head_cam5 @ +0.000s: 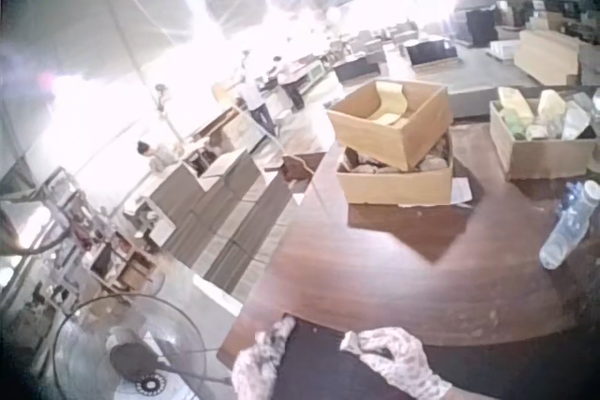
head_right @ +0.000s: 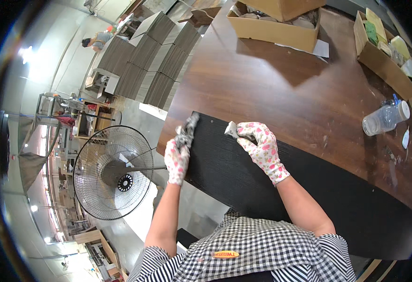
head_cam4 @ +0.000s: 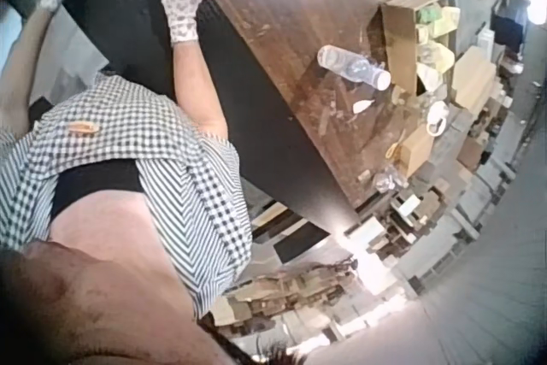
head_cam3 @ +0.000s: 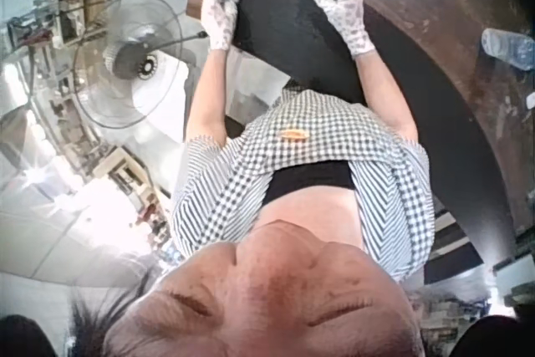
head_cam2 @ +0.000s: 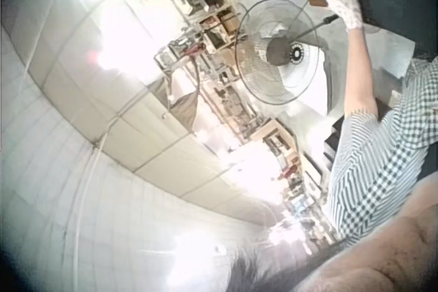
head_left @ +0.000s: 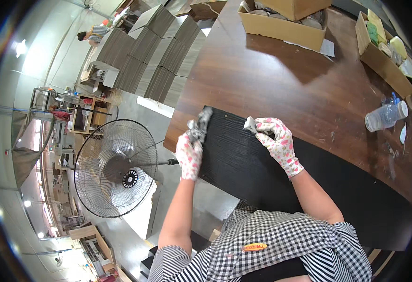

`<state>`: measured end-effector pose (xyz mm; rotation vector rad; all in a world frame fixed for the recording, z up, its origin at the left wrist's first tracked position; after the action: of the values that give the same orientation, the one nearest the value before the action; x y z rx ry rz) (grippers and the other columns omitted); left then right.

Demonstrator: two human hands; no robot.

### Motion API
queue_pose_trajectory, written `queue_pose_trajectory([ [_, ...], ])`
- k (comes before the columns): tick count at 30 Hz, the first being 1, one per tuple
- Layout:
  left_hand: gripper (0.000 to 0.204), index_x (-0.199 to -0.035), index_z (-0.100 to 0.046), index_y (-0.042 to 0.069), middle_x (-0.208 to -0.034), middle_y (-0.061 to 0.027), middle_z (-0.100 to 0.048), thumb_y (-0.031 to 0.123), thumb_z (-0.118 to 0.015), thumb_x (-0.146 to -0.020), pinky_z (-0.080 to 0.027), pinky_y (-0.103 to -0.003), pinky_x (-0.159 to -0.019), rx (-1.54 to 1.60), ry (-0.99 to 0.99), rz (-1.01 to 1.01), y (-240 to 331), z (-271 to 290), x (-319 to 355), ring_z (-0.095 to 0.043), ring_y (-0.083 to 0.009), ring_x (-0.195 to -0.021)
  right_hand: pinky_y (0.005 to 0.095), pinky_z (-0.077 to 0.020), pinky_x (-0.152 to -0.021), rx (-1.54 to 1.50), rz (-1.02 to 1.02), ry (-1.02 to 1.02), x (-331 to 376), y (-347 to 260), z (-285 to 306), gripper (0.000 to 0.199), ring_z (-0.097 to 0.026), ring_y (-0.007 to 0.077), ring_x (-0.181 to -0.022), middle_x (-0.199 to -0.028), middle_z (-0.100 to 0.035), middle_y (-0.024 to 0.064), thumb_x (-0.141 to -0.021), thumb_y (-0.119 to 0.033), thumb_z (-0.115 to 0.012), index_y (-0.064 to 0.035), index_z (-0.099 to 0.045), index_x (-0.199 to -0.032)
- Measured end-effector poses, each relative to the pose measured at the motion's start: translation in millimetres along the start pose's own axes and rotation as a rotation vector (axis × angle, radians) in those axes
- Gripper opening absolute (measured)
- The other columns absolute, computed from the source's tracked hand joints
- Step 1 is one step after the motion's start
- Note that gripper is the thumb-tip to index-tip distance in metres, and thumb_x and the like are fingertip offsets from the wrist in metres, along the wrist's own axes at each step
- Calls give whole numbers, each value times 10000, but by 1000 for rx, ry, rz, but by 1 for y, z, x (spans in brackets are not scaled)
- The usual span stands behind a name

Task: The person is cleaning and polishing long black wooden furniture components using a cloth and liquid.

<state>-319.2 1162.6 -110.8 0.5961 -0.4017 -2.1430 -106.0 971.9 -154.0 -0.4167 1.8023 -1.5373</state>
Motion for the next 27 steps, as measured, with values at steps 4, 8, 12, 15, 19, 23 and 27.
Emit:
queue_pose_trajectory([
  [4, 266, -1018, -645, 67, -907, -140, -636, 84, -661, -753, -486, -435, -820, -197, 109, -58, -24, 0, 24, -608, -335, -933, 321, -538, -819, -73, -10, 3, 3, 1, -1, 213, -646, 205, -971, -1069, -667, 96, -760, -15, -748, -51, -680, -958],
  [8, 188, -980, -650, 50, -974, -147, -650, 25, -608, -798, -488, -391, -848, -102, 50, -28, -28, 12, 66, -626, -318, -936, 335, -529, -835, -43, -14, 32, 5, 2, 7, 225, -645, 233, -966, -1040, -676, 101, -749, -18, -752, -51, -675, -957],
  [12, 138, -934, -600, 23, -885, -194, -642, 139, -587, -860, -479, -410, -774, -308, 14, 224, -72, 14, 31, -625, -358, -869, 349, -526, -840, 79, 131, 15, 4, -10, -5, 210, -645, 247, -965, -1025, -682, 99, -738, -21, -758, -49, -668, -926],
  [15, 190, -969, -571, 4, -894, -195, -650, 168, -581, -874, -478, -396, -766, -315, 7, 262, -64, 15, 24, -631, -335, -861, 333, -533, -820, -8, 68, 30, -1, 0, 1, 202, -652, 227, -962, -1029, -681, 93, -747, -20, -759, -53, -670, -925],
  [19, 238, -1079, -591, -12, -978, -83, -677, 136, -609, -893, -494, -313, -817, 462, 271, 495, -135, 42, 78, -637, -176, -924, 321, -537, -811, -84, -23, 23, 1, 2, -1, 205, -652, 206, -956, -1054, -675, 83, -753, -15, -757, -55, -673, -935],
  [23, 217, -1039, -585, 0, -925, -71, -657, 145, -630, -885, -499, -319, -778, 267, 222, 311, -89, 35, 89, -627, -169, -854, 324, -533, -816, -5, 16, 22, 0, 1, -2, 209, -648, 210, -961, -1051, -676, 77, -750, -16, -757, -58, -673, -938],
  [27, 266, -1060, -590, -9, -938, -144, -642, 143, -651, -850, -489, -373, -811, -54, 96, 147, -75, 26, 64, -623, -293, -898, 332, -525, -833, 44, 32, 3, -5, 0, -7, 214, -643, 221, -964, -1041, -679, 72, -742, -18, -760, -58, -672, -933],
])
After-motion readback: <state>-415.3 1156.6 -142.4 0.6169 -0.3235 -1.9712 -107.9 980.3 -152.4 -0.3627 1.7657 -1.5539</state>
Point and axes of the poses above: each hand's wrist, its own x-axis away from the middle knuckle, its own z-axis out of the back of the hand, y = z × x, the point moved 6 cm from there along -x, towards the middle knuckle
